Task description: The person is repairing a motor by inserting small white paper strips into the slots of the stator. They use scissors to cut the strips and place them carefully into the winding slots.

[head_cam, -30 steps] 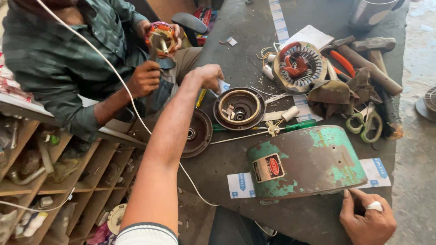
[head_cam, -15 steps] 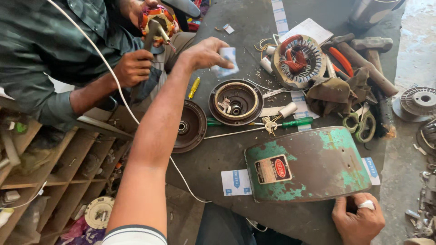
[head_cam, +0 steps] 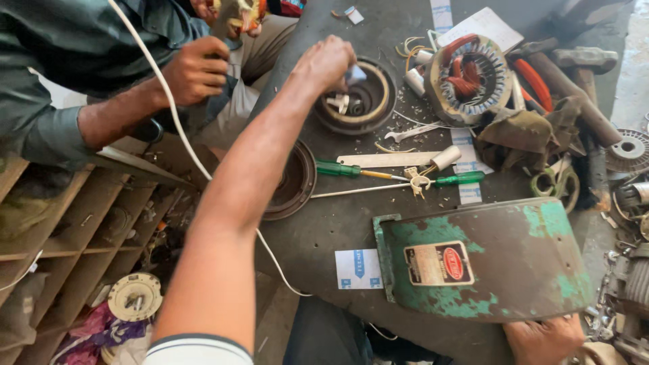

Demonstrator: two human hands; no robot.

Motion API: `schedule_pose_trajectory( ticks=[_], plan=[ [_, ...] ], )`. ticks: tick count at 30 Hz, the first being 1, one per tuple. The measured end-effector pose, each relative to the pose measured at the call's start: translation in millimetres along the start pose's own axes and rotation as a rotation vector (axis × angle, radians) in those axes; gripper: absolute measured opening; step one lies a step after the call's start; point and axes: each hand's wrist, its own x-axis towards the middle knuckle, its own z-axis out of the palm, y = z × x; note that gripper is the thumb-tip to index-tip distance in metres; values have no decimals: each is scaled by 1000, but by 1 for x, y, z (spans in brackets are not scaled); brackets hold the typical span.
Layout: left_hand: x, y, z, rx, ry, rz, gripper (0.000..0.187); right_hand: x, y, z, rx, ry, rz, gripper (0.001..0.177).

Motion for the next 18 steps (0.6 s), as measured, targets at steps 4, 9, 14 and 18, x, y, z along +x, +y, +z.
schedule_pose_trajectory(
  ticks=[4, 9, 14, 18],
  plan=[
    [39, -9, 14, -40, 17, -216, 33, 18, -16, -11, -48, -36, -49, 34],
    [54, 2, 22, -9, 243, -283, 26, -1, -20, -14, 39, -27, 130, 34],
    [62, 64, -7, -227, 417, -250, 35, -14, -1, -16, 52, -2, 231, 33],
    [51, 152, 3, -256, 367, 487, 39, -20, 8, -17, 67, 12, 290, 33]
  ],
)
